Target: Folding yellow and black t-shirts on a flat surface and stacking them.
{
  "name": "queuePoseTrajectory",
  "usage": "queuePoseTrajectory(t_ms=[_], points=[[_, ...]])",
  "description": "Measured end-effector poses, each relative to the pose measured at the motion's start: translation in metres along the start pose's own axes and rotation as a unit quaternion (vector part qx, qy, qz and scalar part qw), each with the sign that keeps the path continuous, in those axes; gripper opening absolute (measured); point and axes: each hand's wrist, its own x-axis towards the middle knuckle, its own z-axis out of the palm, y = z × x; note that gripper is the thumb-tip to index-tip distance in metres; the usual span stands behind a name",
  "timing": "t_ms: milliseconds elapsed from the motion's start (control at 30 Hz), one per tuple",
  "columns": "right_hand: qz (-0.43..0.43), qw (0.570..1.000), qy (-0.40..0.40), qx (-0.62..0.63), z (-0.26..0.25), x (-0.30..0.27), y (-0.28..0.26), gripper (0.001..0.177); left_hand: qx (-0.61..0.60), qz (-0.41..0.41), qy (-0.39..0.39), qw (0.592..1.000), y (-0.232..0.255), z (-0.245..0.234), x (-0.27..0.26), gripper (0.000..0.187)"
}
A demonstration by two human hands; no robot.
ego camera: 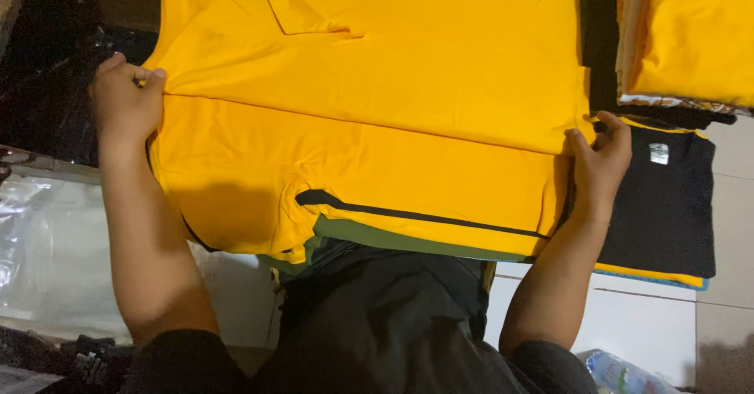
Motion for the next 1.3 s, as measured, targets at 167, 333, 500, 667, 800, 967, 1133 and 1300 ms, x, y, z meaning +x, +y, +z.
queuePoseTrajectory(t_ms=[167,333,500,667,800,967,1133,1300], points=[[0.008,1.0,0.019,-0.016,0.002,0.002,0.0,0.042,-0.067,-0.054,0.018,0.996,-0.014,0.003,-0.008,0.037],[-0.028,0.998,0.044,-0.036,0.002,-0.001,0.012,0.045,-0.019,-0.015,0.019,1.0,-0.001,0.0,-0.021,0.037],[-0.023,0.993,0.071,-0.095,0.004,-0.011,0.016,0.042,-0.023,-0.051,0.018,0.998,-0.023,0.013,-0.021,0.032],[-0.015,0.991,0.083,-0.102,0.002,-0.013,0.016,0.042,0.022,-0.069,0.016,0.997,-0.009,0.014,-0.018,0.03],[-0.064,0.975,0.087,-0.196,0.003,-0.009,0.001,0.045,0.067,-0.128,-0.003,0.99,0.049,-0.005,-0.01,0.02],[-0.224,0.917,0.118,-0.308,0.043,0.021,-0.071,0.047,0.058,-0.002,0.087,0.994,0.185,0.0,0.011,0.034],[-0.255,0.928,-0.16,-0.222,0.184,0.052,-0.071,0.059,-0.01,0.235,-0.214,0.948,0.325,0.067,0.007,0.06],[-0.113,0.899,-0.312,-0.285,0.173,0.038,-0.103,0.066,0.03,0.23,-0.372,0.899,0.33,0.104,0.01,0.067]])
